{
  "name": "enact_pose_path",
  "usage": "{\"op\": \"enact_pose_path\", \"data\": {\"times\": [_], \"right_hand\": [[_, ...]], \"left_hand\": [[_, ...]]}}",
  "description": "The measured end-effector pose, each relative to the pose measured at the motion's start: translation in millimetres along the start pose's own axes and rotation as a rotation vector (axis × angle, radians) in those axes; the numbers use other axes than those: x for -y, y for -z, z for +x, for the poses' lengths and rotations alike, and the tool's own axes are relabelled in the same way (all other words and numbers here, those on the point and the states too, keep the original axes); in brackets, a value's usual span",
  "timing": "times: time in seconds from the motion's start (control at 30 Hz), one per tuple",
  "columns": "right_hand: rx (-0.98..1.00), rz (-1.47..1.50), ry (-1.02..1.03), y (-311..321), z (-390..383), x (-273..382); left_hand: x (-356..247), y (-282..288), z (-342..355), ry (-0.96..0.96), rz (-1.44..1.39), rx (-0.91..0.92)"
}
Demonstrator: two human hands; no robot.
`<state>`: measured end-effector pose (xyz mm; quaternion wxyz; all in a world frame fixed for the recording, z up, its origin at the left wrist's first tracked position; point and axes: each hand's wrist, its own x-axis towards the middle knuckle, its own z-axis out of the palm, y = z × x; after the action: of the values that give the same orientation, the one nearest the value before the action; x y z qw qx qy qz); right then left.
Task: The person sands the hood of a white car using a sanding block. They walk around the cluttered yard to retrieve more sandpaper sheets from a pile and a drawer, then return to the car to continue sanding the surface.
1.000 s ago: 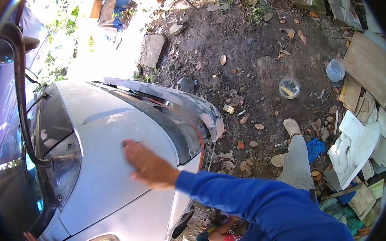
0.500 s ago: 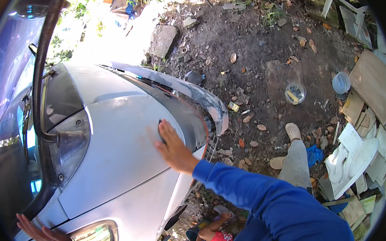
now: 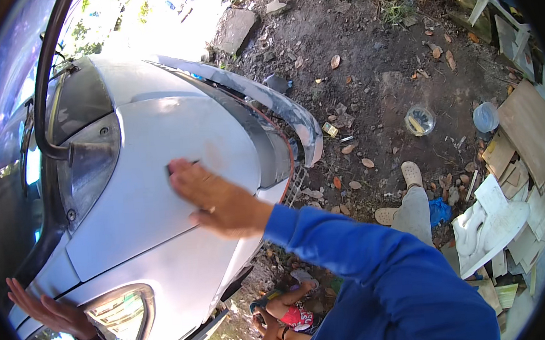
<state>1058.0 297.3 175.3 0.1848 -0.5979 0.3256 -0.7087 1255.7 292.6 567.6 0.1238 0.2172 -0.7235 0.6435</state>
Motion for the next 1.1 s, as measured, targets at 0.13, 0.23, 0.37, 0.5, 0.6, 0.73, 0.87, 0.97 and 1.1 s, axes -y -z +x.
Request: {"op": "enact_pose_path", "data": {"times": [0.13, 0.23, 0.37, 0.5, 0.6, 0.73, 0.87, 0.97, 1.1], "right_hand": [[-0.210, 0.055, -0.313, -6, -32, -61], [-0.199, 0.021, -0.136, -29, 7, 10], [-0.202, -0.018, -0.201, -22, -11, -17], [-0.300, 0.214, -0.566, -4, -22, -63], [-0.341, 0.241, -0.583, -7, -7, -36], [-0.381, -0.147, -0.415, -60, -2, 45], [-0.363, -0.220, -0.571, -39, -18, -24], [-0.314, -0.089, -0.795, -19, -13, -51], [-0.280, 0.016, -0.455, -57, -24, 30]], "left_hand": [[-5, -2, 6, 0.012, -0.014, -0.020], [4, -1, -4, -0.021, 0.004, -0.014], [1, 1, 2, -0.004, -0.012, -0.015], [-12, 4, 9, 0.017, -0.034, -0.014], [-14, 7, 6, 0.043, -0.034, 0.006], [-2, 5, -2, 0.024, -0.024, 0.016], [-10, 8, 10, 0.015, -0.049, -0.022], [-17, 2, 9, 0.051, -0.047, -0.023], [-1, 5, -1, 0.016, -0.001, -0.018]]}}
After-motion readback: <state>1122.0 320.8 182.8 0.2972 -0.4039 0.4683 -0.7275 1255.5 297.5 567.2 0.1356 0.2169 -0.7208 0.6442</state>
